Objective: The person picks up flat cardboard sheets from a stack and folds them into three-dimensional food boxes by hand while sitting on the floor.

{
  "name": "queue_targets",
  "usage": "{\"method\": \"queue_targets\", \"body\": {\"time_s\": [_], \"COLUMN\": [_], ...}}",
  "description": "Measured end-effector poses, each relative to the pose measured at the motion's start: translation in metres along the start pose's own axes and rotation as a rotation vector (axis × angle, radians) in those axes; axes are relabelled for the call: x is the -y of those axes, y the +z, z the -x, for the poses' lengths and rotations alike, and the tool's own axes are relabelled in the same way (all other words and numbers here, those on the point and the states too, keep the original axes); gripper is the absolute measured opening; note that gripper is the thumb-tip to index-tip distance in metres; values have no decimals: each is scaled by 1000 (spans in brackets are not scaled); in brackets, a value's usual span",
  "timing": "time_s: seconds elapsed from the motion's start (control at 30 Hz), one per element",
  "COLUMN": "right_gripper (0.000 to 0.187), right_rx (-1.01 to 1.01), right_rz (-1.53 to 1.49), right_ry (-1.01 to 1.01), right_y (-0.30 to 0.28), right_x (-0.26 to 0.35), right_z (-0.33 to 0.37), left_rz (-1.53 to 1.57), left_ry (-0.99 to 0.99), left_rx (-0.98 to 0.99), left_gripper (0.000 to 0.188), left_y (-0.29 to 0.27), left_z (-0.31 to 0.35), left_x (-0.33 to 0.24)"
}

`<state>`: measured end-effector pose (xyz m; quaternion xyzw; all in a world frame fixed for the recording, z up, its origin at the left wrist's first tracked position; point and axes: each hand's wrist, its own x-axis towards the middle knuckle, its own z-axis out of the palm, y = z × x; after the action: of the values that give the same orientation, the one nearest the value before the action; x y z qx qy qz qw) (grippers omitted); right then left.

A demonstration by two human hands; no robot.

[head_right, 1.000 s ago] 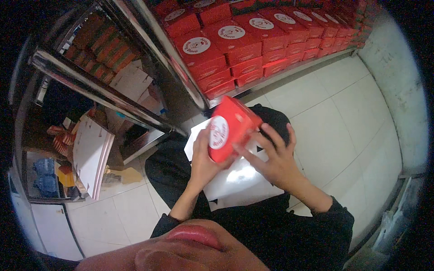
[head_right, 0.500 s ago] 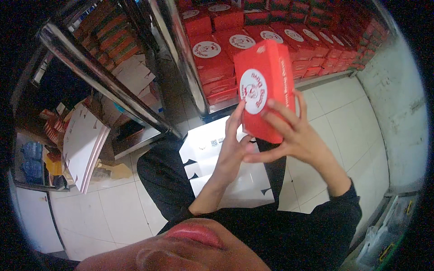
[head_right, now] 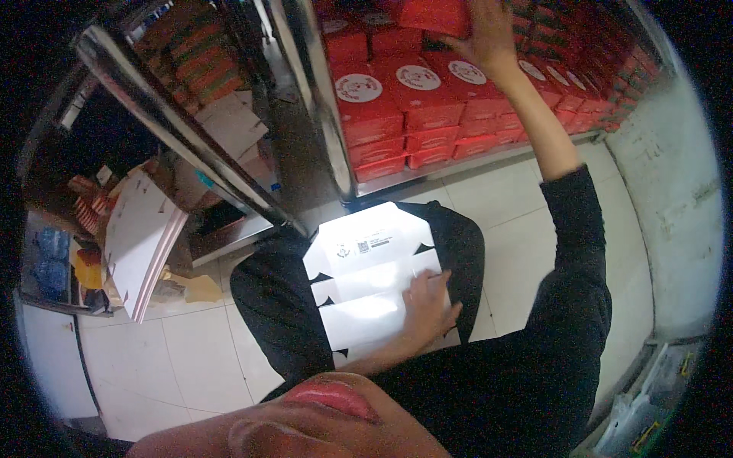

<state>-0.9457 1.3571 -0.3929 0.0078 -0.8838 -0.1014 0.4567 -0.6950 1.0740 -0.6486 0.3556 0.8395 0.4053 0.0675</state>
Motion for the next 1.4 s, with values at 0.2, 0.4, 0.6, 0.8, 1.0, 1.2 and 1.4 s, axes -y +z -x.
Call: {"method": "queue_targets", "body": {"time_s": [0.2,0.4,0.6,0.8,1.0,1.2,1.4], "right_gripper": [97,92,64,21,60,57,64], "right_rx": [-31,404,441,754,844,749,584], "right_rz": [369,534,91,-1055,-975,-844,-1085], "right_ry": [-233,194,201,-110,179,437,263], "right_y": [122,147,63,-135,-201,-211,-215], "right_x": [-16,25,89,154,192,182,200], "right_z": [-16,-37,-24,166,285,313,312], "left_rz": [-340,224,1061,1540,1493,1348,1270], "left_ry": [-263,-271,-526,-554,-391,-494,-557], "left_rx": [361,299,370,286,419,294,221], "left_gripper": [67,60,54,37,31,38,31], "left_y": [-16,-16,-42,-61,-58,-59,-60], "left_z": [12,27,46,43,18,16,22], "left_x": [-18,25,65,59,54,47,42]}}
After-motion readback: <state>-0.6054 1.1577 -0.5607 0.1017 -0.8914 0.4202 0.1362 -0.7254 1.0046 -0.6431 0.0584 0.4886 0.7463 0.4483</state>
